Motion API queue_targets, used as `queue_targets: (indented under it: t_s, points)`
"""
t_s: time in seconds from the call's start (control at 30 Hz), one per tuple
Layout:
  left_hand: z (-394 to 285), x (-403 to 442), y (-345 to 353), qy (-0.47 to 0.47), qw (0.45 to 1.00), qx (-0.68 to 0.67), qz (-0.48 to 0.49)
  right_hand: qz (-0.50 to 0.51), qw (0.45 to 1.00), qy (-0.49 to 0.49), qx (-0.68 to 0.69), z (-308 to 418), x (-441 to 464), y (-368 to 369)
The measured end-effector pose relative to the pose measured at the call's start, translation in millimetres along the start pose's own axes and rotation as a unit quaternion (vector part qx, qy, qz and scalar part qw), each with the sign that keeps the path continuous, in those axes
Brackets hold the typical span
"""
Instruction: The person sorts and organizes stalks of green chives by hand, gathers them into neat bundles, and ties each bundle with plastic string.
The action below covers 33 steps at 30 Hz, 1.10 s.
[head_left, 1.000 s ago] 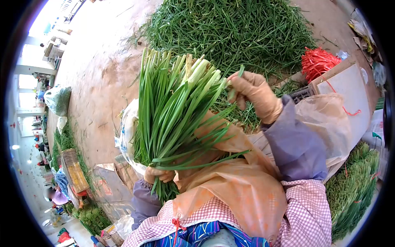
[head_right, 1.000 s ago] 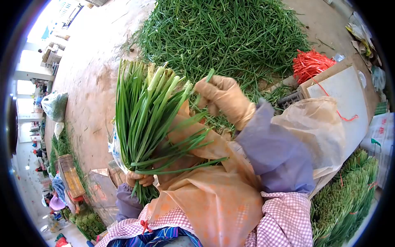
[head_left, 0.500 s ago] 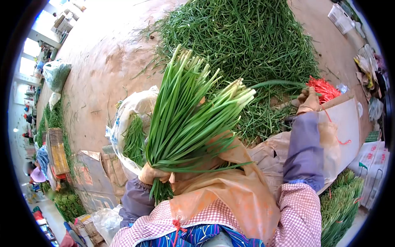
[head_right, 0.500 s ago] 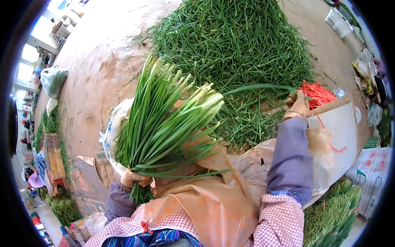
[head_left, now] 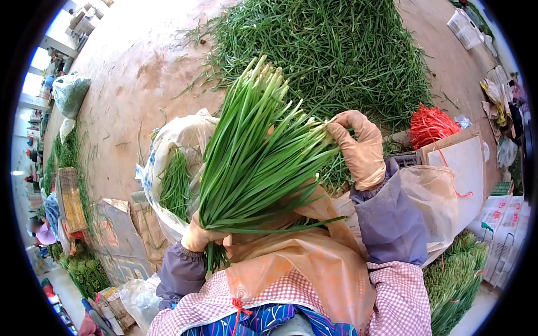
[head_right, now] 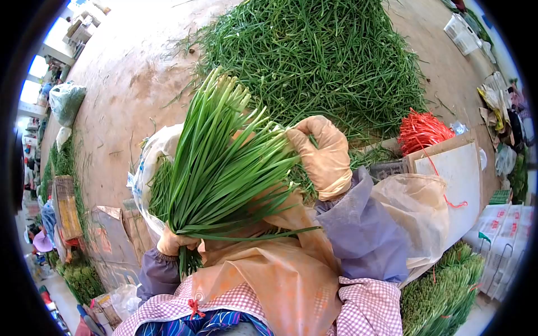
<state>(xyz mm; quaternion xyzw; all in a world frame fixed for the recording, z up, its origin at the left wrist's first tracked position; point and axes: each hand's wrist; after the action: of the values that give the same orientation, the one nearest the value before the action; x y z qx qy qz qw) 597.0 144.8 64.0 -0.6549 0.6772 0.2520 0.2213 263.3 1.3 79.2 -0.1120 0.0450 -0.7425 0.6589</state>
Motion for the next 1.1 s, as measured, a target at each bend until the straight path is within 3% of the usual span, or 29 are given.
queue_targets:
  t_s: [0.07, 0.1, 0.13, 0.17, 0.2, 0.27, 0.37, 0.43, 0.5, 0.57, 0.6, 0.7, 0.73, 0.8, 0.83, 0.9, 0.97, 1.03, 1.1]
  points:
    - [-3, -1, 0, 0.001, 0.999, 0.033, 0.001, -0.01, 0.995, 0.011, 0.098, 6, -6, -2]
    - [-4, -1, 0, 0.001, 0.999, 0.032, 0.003, -0.055, 0.996, -0.065, -0.023, -7, -2, -12]
    - [-6, 0, 1, 0.002, 1.0, 0.031, 0.006, -0.14, 0.986, -0.047, 0.078, -9, 6, -22]
    - [-6, 0, 1, 0.004, 1.0, 0.029, 0.008, -0.205, 0.967, -0.112, 0.099, -28, 27, -51]
    - [-4, 1, -2, 0.011, 0.999, 0.042, 0.017, -0.326, 0.941, -0.076, 0.054, -42, 47, -83]
    - [1, 5, -10, 0.028, 0.997, 0.068, 0.037, -0.426, 0.886, 0.074, -0.166, -72, 79, -157]
    - [-2, 3, -6, 0.008, 0.998, 0.06, 0.015, -0.242, 0.961, -0.079, -0.107, -64, 62, -127]
    - [-1, 6, -6, 0.004, 0.999, 0.043, 0.024, -0.018, 0.996, -0.047, -0.077, -6, 32, -71]
    - [-5, 5, -5, -0.01, 0.999, 0.046, 0.027, 0.125, 0.991, -0.028, -0.028, 12, 19, -37]
    - [-1, 8, -5, 0.058, 0.992, 0.112, 0.014, 0.159, 0.981, -0.094, -0.068, -9, 17, -14]
    - [2, 7, -7, 0.063, 0.99, 0.126, 0.006, 0.142, 0.989, -0.016, -0.024, -13, 13, -7]
    - [3, 4, -9, 0.054, 0.99, 0.132, -0.004, 0.062, 0.983, 0.053, 0.163, -18, 12, -13]
    - [1, 3, -9, 0.047, 0.991, 0.124, -0.005, 0.001, 0.988, 0.011, 0.153, -24, 19, -20]
    - [1, 3, -9, 0.038, 0.991, 0.128, -0.004, -0.089, 0.955, 0.076, 0.272, -55, 34, -56]
    - [1, 5, -10, 0.037, 0.99, 0.14, -0.003, -0.136, 0.962, 0.108, 0.211, -67, 37, -76]
    - [-2, 8, -9, 0.046, 0.987, 0.152, 0.002, -0.172, 0.98, 0.04, -0.092, -58, 35, -86]
    - [-3, 8, -10, 0.048, 0.987, 0.152, 0.008, -0.114, 0.993, -0.027, 0.029, -25, 18, -59]
    - [0, 8, -11, 0.041, 0.988, 0.149, 0.014, -0.058, 0.981, -0.165, -0.087, 5, 5, -34]
    - [-1, 6, -10, 0.038, 0.989, 0.145, 0.01, 0.034, 0.963, -0.189, -0.187, 3, 0, -30]
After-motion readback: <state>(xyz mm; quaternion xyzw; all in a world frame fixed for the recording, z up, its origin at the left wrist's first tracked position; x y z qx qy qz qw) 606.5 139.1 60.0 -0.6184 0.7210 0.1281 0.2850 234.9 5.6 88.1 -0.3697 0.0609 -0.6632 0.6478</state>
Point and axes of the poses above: each hand's wrist, its own x-axis towards the middle knuckle, its own y-axis out of the palm, z = x × y, and after that the axes turned 6 degrees about -z, right-handed
